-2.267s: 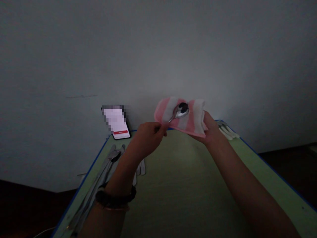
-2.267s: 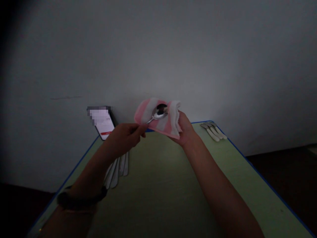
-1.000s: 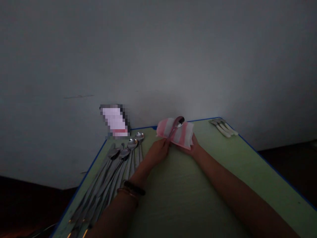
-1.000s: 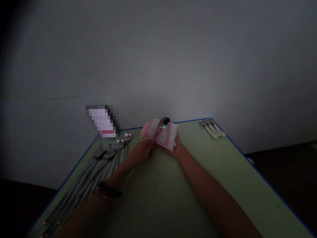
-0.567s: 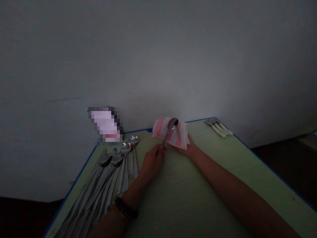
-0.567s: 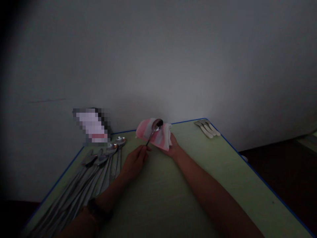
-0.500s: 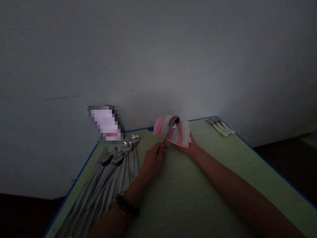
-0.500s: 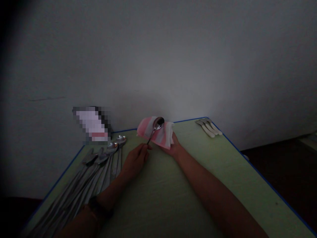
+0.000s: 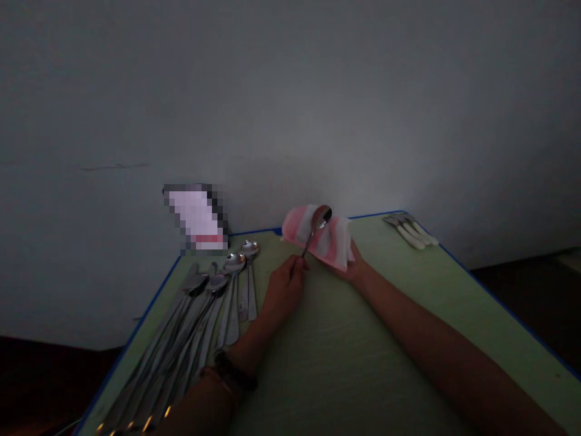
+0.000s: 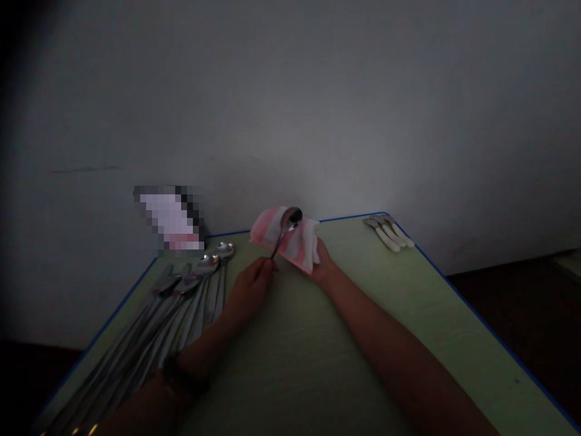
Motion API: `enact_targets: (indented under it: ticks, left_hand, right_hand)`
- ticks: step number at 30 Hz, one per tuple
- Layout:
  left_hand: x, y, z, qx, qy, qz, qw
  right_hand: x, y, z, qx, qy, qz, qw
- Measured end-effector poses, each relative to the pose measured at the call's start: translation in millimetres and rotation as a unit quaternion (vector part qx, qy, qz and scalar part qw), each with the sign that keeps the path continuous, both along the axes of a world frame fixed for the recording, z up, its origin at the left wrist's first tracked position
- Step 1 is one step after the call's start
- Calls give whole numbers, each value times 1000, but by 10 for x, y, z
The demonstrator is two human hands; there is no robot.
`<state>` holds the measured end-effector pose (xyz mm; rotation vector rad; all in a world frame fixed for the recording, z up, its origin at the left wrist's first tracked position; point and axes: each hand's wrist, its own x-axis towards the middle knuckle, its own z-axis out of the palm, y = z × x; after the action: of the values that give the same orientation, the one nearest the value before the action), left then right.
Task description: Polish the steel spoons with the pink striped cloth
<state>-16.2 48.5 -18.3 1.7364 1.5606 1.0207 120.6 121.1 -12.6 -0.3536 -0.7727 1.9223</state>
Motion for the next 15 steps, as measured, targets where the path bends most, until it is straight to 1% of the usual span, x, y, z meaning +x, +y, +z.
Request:
enact_targets:
  ticks: [2, 5, 7, 10, 12, 14, 15]
  left_hand:
    - [10, -14, 28, 15, 39, -7, 999]
    - [24, -28, 60, 20, 47, -6, 999]
    - [27, -28, 70, 14, 40, 0, 999]
    - [22, -19, 73, -9, 16, 15, 1000]
    - [20, -12, 72, -37, -20, 18, 999]
    - [23, -7, 72, -74, -68, 8, 995]
    - [25, -5, 72, -90, -88, 2, 992]
  right_hand:
    - [15, -8, 61, 6, 49, -13, 999]
    - [24, -31, 112, -39, 77, -15, 996]
    - [12, -33, 94, -63, 69, -13, 996]
    - [-31, -3, -4, -36, 43, 19, 998]
    - [-55, 31, -78, -21, 9, 43, 999]
    - [-56, 63, -121, -13, -21, 30, 999]
    - [-45, 76, -125, -6, -38, 4, 999]
